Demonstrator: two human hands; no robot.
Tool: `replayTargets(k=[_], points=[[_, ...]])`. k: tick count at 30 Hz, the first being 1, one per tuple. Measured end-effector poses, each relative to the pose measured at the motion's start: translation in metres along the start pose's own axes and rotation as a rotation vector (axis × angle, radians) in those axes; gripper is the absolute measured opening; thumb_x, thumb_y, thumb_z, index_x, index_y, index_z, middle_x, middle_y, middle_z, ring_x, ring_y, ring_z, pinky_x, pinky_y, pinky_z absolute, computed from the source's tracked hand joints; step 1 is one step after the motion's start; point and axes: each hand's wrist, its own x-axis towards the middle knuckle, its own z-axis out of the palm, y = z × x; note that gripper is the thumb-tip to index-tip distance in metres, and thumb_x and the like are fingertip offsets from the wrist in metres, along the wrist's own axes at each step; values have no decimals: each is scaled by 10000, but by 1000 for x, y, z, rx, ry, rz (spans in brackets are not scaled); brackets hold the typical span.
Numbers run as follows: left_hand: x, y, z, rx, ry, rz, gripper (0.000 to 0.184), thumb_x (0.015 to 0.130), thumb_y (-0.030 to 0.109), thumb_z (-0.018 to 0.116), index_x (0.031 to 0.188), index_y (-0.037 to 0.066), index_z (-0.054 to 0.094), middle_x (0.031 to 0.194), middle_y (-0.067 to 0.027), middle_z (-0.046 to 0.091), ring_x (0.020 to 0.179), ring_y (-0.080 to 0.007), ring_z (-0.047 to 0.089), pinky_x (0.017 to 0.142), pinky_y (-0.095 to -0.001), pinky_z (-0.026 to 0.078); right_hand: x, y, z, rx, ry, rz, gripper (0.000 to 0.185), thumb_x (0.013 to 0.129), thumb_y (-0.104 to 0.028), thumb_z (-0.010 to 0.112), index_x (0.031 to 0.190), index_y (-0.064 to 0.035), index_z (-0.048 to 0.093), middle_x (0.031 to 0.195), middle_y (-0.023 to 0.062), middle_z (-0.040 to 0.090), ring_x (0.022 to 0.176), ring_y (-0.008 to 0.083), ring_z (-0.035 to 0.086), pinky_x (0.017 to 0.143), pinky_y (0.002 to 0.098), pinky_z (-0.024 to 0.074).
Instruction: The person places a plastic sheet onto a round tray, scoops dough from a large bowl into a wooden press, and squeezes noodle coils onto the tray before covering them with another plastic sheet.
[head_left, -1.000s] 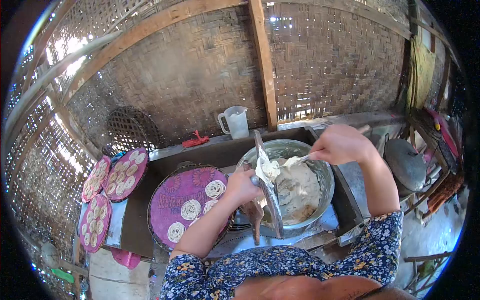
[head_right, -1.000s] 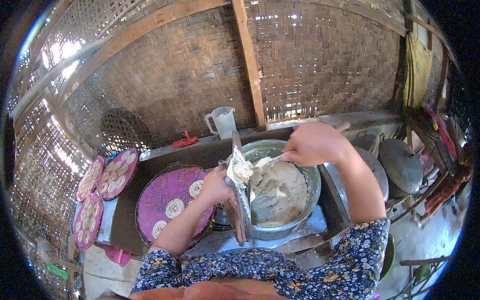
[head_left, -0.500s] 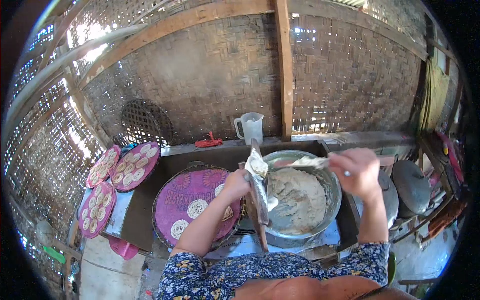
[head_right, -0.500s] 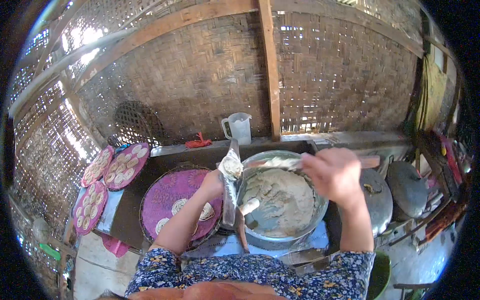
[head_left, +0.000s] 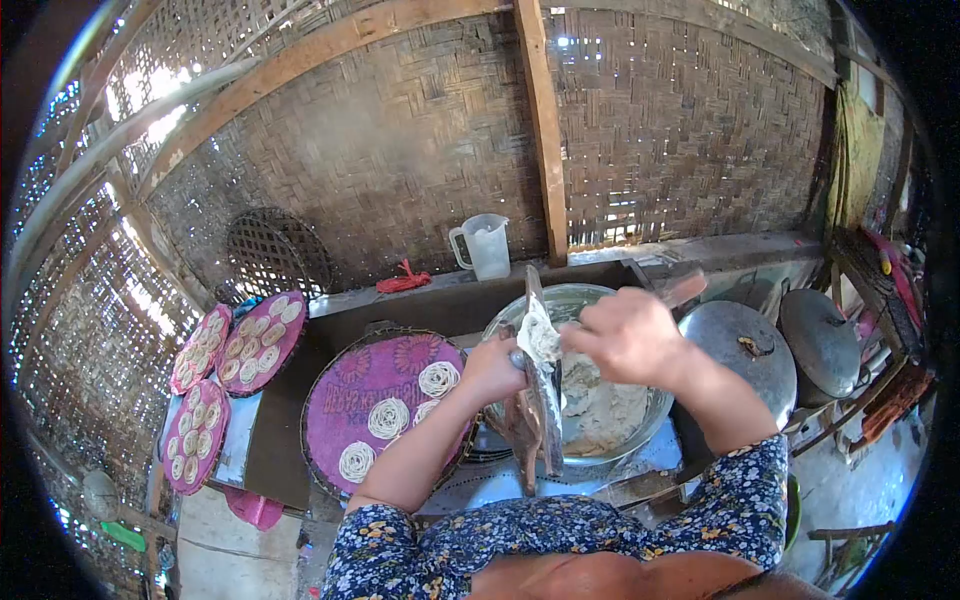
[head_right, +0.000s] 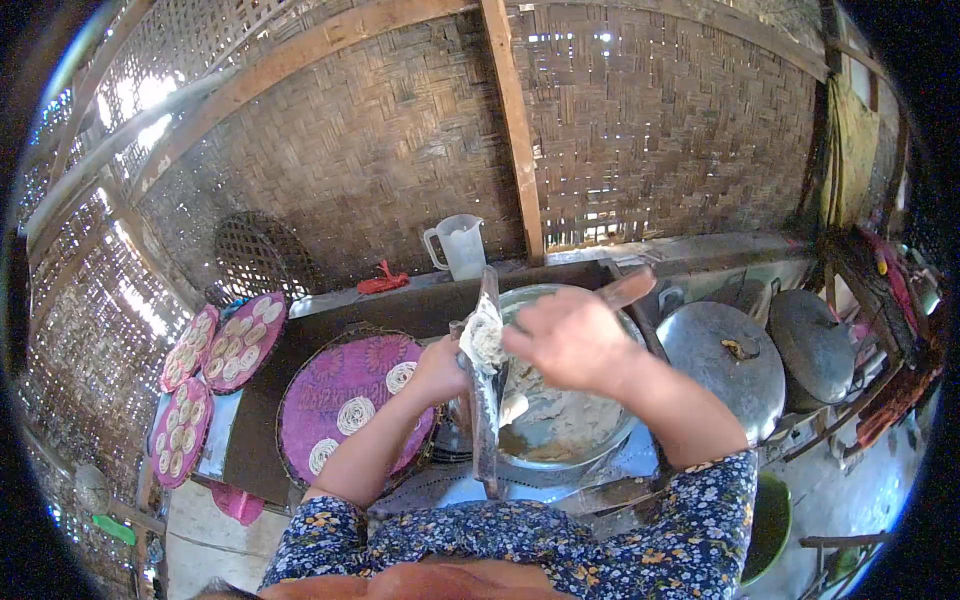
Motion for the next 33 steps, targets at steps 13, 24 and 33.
replayTargets(k=[13,24,33], points=[[6,4,-10,-286,281,155,433,595,321,674,944,69,633,903,-202,608,865,-360,580,787,-391,465,-44,-31,55,700,548,1132,216,730,-111,707,906,-3,649,760,61,651,629,85,582,546,220,464],[18,-18,-13,-424,128,43,356,668,277,651,931,38,627,897,-185,630,867,-336,601,751,-363,463,-73,-51,64,1178,464,1053,134,759,-88,669,849,8,645,786,61,647,663,81,572,586,220,461],[8,10,-6,-272,110,115,409,728,243,619,1059,13,554,1026,-192,597,968,-332,568,835,-351,431,-58,-52,87,427,562,890,206,709,-129,714,858,-6,642,684,99,625,583,171,618,522,266,489]])
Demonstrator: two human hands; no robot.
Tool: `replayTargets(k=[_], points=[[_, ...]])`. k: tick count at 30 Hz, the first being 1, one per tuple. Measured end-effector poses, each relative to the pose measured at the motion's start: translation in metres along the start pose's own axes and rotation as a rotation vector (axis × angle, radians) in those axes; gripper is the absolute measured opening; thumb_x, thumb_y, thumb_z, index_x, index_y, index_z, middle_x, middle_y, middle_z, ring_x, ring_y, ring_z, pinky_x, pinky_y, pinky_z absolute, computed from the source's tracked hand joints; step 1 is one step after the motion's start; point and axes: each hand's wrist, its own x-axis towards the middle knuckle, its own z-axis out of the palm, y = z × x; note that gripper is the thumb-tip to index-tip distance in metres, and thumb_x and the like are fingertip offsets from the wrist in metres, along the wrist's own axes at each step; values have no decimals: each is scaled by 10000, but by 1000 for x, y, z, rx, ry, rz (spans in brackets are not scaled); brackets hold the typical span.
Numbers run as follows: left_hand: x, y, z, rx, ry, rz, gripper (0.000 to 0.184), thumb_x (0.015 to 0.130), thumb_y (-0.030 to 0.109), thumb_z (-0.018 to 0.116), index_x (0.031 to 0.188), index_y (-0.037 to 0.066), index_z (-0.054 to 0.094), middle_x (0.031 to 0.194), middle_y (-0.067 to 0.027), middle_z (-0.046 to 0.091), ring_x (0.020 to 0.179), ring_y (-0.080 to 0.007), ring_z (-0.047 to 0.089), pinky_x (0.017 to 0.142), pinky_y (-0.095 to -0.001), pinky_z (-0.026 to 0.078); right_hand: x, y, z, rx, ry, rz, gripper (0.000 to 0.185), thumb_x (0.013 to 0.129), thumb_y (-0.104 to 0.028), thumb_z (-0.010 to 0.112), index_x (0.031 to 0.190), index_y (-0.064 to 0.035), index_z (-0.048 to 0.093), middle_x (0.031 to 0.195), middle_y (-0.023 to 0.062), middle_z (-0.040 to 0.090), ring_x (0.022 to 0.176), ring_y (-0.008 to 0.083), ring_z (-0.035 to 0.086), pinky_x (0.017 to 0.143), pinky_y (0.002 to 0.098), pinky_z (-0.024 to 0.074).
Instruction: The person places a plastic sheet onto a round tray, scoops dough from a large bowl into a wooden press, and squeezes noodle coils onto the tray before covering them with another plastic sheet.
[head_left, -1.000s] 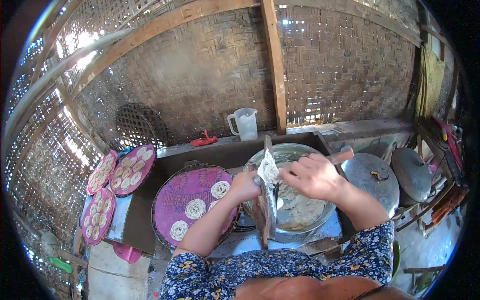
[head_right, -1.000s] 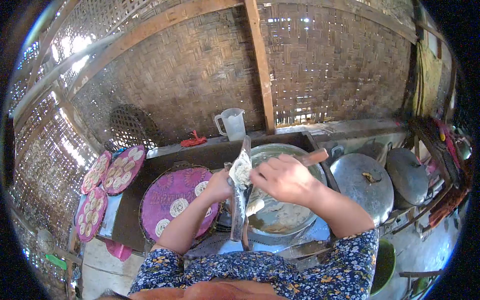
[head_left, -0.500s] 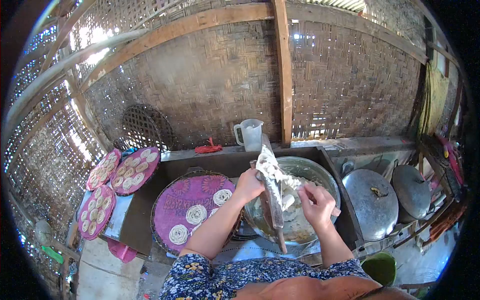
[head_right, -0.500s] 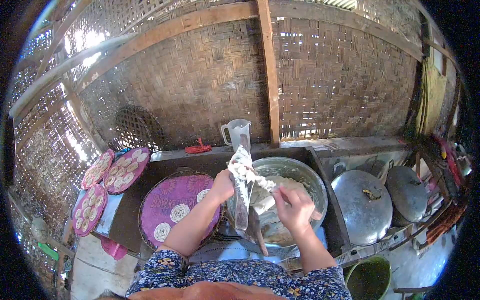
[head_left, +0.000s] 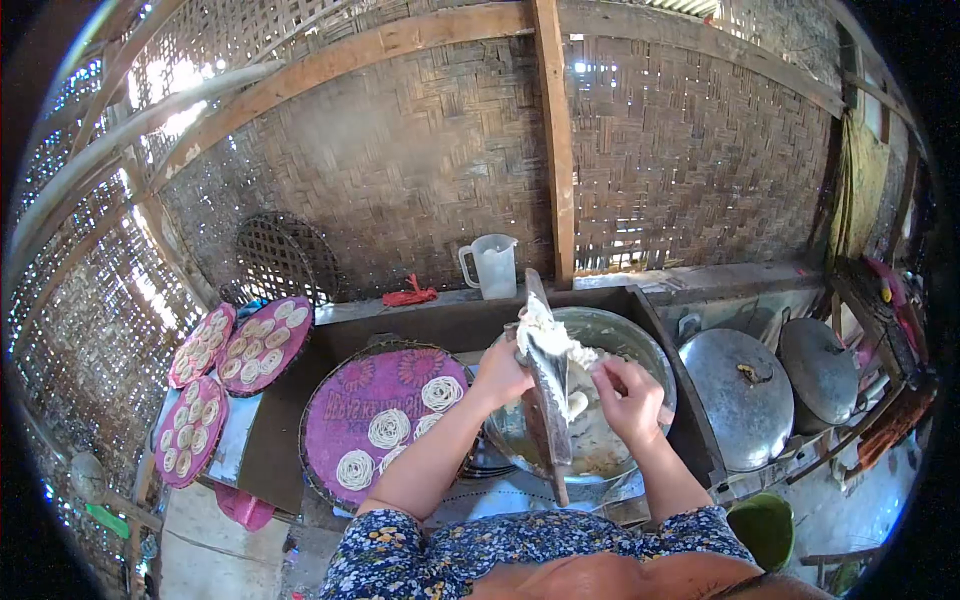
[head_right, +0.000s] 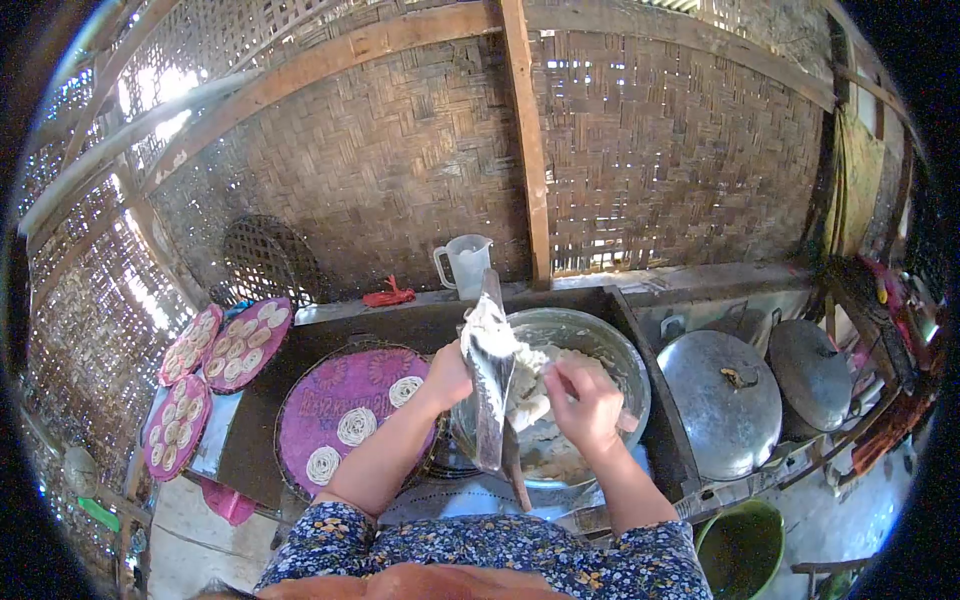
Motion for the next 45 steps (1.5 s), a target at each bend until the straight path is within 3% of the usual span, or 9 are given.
replayTargets(k=[1,4,5,8,13,29,32,37,45], points=[[2,-12,5,-34,109,-12,435,648,331,657,1024,117,608,938,-168,624,891,-337,584,773,-385,462,-4,-2,-1,7,-13,-26,208,710,-127,715,858,-2,639,687,97,626,585,158,617,525,261,489],[14,-39,7,74,11,-133,410,655,337,649,990,103,617,943,-166,623,892,-330,588,774,-383,462,-15,-11,-14,246,-272,242,199,729,-127,705,859,6,632,710,75,631,649,106,604,580,241,481],[19,-59,14,-184,-26,-262,494,632,377,657,1021,79,590,949,-173,621,889,-341,590,773,-387,463,-17,-5,-14,509,-330,330,173,756,-127,681,853,7,631,733,48,627,705,71,569,622,225,457],[14,-32,1,135,-25,-130,622,591,413,675,1091,66,543,964,-191,613,889,-355,590,786,-394,462,8,10,-30,578,-360,535,172,771,-129,663,865,12,631,739,27,618,702,67,546,633,219,440],[12,4,6,256,-162,-134,912,541,524,664,1234,-15,416,1093,-239,545,990,-342,553,841,-366,453,35,31,-30,189,-333,448,177,774,-149,661,855,6,635,715,8,611,646,57,530,592,208,429],[49,-8,31,413,-366,-211,651,537,504,700,918,-21,642,985,-208,609,932,-313,589,793,-364,463,43,37,-93,460,-321,646,162,778,-139,642,866,-4,626,704,-12,579,620,49,491,560,199,388],[56,15,29,500,-561,-226,648,545,509,700,919,-17,645,969,-198,617,927,-304,592,788,-353,465,41,51,-92,243,-323,483,144,776,-139,641,852,-17,636,674,-19,574,630,45,501,550,210,397],[46,22,56,606,-463,-25,433,567,313,726,855,0,649,935,-173,628,908,-278,601,785,-347,485,77,-7,-109,-540,-520,55,240,734,-366,627,773,-130,641,660,72,599,625,263,593,554,370,449],[44,25,72,611,-481,18,508,582,411,727,872,1,654,935,-161,628,932,-303,580,810,-347,470,80,-8,-102,-731,-630,-150,205,725,-326,628,722,-121,616,653,66,582,623,261,585,549,374,448]])
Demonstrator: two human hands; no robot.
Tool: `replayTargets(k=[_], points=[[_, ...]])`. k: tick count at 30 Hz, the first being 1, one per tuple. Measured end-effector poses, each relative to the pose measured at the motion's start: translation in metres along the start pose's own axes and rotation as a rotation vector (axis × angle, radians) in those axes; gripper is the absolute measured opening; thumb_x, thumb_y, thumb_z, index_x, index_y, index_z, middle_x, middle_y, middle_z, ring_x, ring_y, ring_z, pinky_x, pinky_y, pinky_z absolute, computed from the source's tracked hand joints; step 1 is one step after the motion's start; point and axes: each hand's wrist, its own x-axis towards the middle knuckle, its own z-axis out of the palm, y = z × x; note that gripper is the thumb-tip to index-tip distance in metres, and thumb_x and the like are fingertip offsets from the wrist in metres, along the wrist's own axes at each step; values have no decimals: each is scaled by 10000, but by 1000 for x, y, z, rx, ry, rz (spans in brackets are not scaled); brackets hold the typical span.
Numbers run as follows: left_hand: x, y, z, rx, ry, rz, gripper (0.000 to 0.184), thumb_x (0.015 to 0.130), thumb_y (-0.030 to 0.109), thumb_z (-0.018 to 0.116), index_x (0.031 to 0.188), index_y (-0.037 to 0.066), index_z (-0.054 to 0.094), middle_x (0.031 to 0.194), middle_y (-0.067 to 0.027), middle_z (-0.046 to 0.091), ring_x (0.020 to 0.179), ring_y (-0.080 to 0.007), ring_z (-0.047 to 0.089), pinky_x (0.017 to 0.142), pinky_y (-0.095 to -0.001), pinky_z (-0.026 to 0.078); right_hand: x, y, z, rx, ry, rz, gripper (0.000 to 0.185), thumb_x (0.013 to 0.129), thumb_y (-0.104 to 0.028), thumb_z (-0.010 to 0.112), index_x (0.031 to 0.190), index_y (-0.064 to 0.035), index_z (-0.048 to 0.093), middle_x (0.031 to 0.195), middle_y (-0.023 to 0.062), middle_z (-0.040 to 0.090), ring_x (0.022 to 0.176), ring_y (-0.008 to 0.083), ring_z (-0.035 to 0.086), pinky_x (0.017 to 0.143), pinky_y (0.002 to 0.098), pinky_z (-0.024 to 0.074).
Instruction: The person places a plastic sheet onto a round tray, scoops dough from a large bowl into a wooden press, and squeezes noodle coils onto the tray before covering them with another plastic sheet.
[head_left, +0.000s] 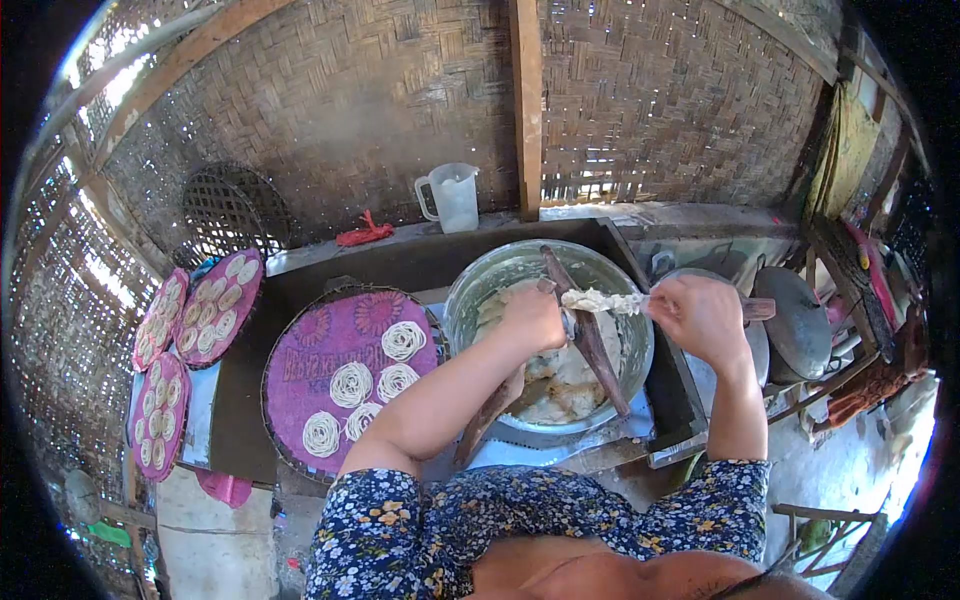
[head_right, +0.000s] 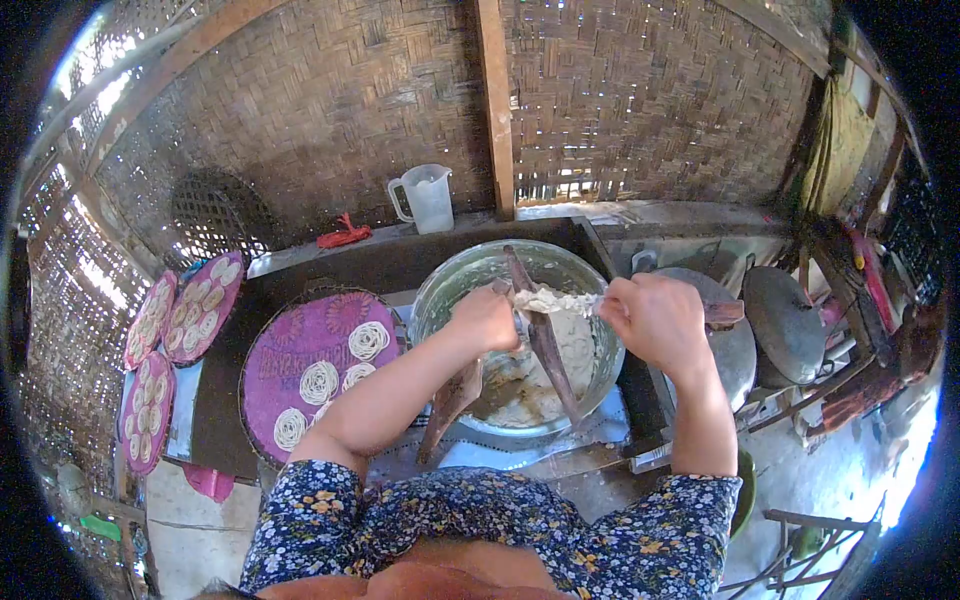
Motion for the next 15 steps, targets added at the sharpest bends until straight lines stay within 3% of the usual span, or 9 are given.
replayTargets(k=[6,9,10,13,15], points=[[3,-10,2,-75,-23,-97,502,576,421,740,858,13,660,942,-161,627,944,-289,580,813,-339,467,-10,7,-19,158,-55,17,244,701,-332,660,743,-91,652,637,77,588,589,250,580,538,344,445],[1,-16,-2,-102,-26,-182,511,555,432,746,838,15,663,936,-167,627,946,-286,583,802,-341,474,-20,15,-30,327,44,92,240,697,-300,675,780,-75,662,637,84,585,555,225,566,527,302,444],[1,-18,-3,-107,-29,-216,516,547,436,748,835,17,664,933,-169,627,947,-286,584,798,-342,477,-23,18,-34,386,31,154,223,687,-217,701,809,-35,658,659,81,607,549,164,571,537,252,451],[-1,-28,-5,-174,-2,-197,477,552,329,731,871,-13,640,922,-168,633,869,-277,619,766,-343,500,-32,35,-23,605,158,232,217,680,-152,714,821,-1,648,692,79,631,589,119,590,560,233,463],[-1,-40,-5,-172,3,-179,545,537,392,729,897,-7,641,973,-178,616,898,-292,605,791,-339,482,-37,39,-22,648,150,350,220,675,-114,718,831,18,639,692,75,634,623,104,596,580,230,470]])
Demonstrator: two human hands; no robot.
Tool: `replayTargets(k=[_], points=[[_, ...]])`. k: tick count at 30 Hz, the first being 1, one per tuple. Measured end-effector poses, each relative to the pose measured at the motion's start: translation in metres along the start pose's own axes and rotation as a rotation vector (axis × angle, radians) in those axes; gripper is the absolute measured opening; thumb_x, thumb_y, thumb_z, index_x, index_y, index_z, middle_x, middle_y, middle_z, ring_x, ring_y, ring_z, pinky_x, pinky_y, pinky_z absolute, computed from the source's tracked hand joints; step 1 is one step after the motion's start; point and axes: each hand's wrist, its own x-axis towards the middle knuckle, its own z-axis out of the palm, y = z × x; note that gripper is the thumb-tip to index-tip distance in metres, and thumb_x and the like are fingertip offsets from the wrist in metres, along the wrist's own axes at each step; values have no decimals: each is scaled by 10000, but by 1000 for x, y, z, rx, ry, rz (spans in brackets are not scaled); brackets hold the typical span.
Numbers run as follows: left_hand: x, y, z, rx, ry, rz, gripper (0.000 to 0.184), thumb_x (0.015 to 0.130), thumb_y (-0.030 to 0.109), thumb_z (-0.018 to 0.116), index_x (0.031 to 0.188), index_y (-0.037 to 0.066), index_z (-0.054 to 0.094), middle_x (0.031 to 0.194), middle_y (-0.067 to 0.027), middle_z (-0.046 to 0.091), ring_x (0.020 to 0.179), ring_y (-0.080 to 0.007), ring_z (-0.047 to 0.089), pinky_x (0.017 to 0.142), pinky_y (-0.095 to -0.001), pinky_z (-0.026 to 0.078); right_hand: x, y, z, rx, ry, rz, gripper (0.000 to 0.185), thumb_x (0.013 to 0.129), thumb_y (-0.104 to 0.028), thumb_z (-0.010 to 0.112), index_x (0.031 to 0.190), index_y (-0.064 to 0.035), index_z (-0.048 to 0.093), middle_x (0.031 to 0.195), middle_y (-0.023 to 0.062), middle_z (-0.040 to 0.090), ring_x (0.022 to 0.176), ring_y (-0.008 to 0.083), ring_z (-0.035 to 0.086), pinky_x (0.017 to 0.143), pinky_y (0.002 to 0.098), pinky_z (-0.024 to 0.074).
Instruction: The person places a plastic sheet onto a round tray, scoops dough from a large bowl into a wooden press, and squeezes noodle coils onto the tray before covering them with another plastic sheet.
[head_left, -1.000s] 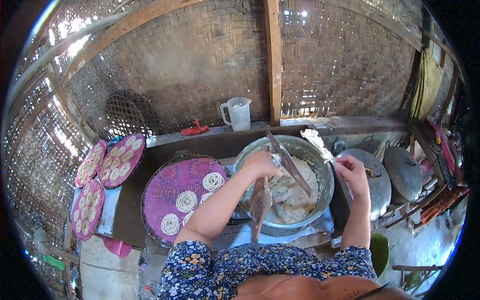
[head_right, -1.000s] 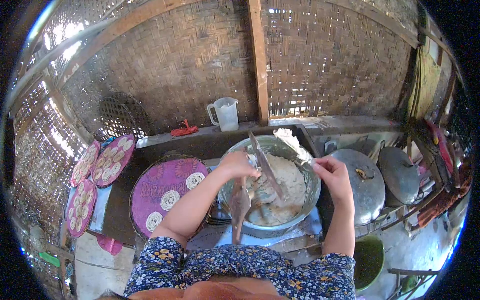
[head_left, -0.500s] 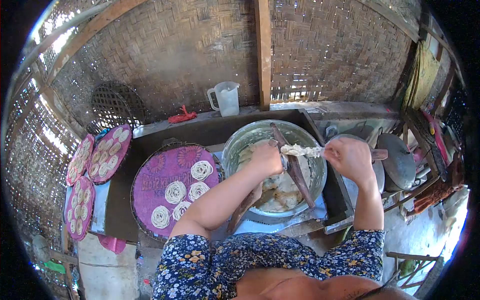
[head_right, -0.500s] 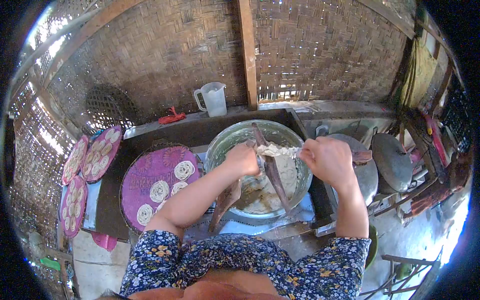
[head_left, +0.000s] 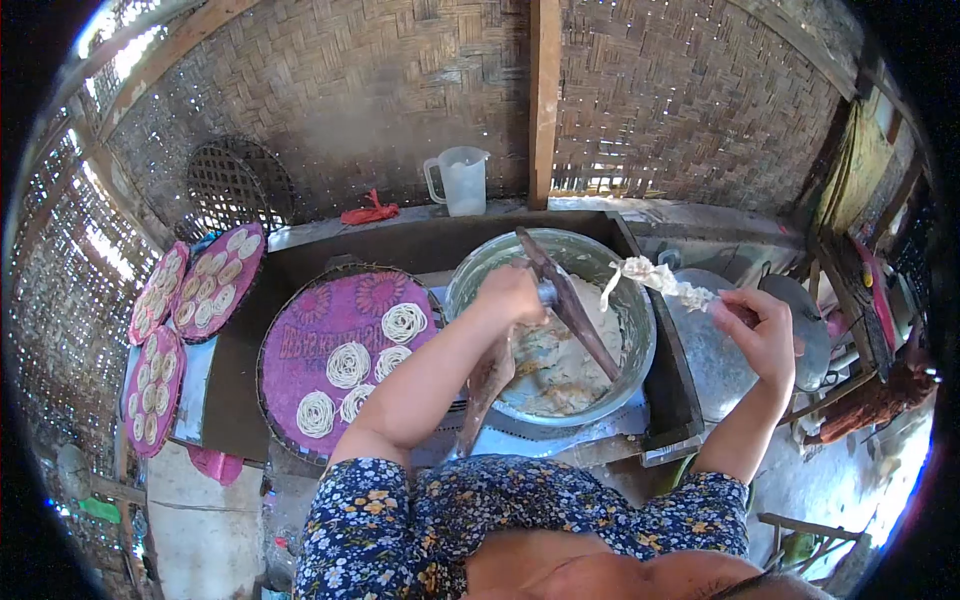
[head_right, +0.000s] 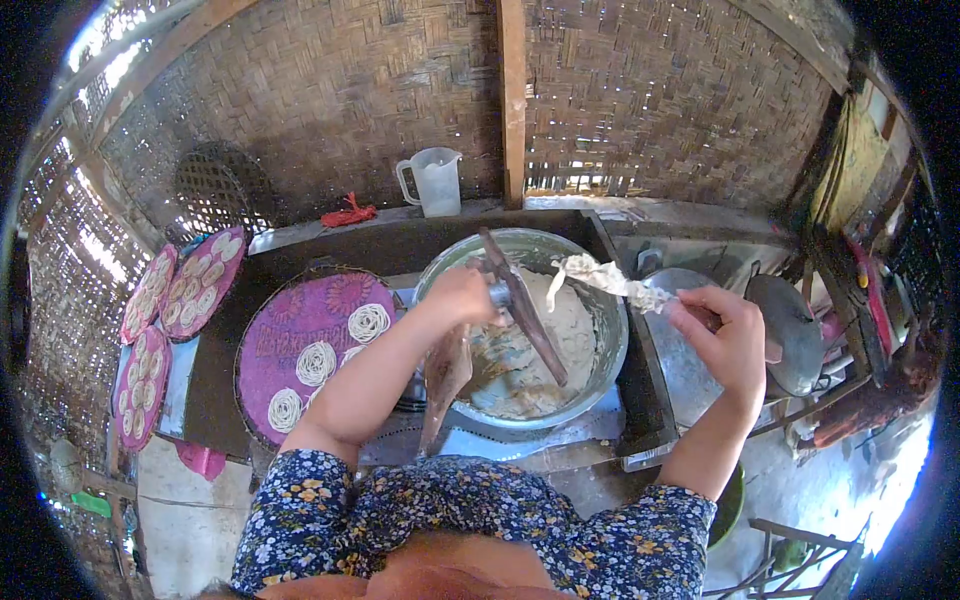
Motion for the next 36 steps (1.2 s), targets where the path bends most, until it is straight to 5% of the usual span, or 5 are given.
replayTargets(k=[15,24,27,29,36], points=[[-73,-103,-64,-1569,179,647,521,501,95,797,960,31,559,806,-36,530,743,-252,590,701,-419,519,-29,93,224,-952,-897,-208,212,738,-208,530,793,-67,678,892,135,647,834,281,623,746,413,473],[-86,-88,-57,-1950,55,1229,341,596,183,748,821,72,517,842,-47,437,819,-261,570,808,-470,482,-63,-96,216,2080,-1257,442,821,699,-712,458,1251,-109,375,925,219,568,518,255,529,453,364,458],[-103,-98,-50,-1563,450,1086,657,664,289,733,1216,67,454,1243,-111,443,1045,-298,526,877,-443,435,-58,-89,211,2130,-1358,318,795,715,-705,454,1231,-103,388,896,218,561,439,191,472,341,259,379],[-148,-72,-89,-1429,403,18,761,713,333,702,1317,46,339,1296,-125,420,1042,-242,536,834,-332,468,-49,-86,194,1912,-1141,204,756,710,-579,582,1205,-37,400,844,203,557,461,146,472,335,209,354],[-180,-96,-27,-555,552,415,626,614,262,734,1174,84,518,1082,-92,587,953,-217,578,822,-341,453,-16,-109,160,1439,-757,33,891,674,-259,714,1362,-77,177,1178,179,447,707,204,545,439,242,415]])
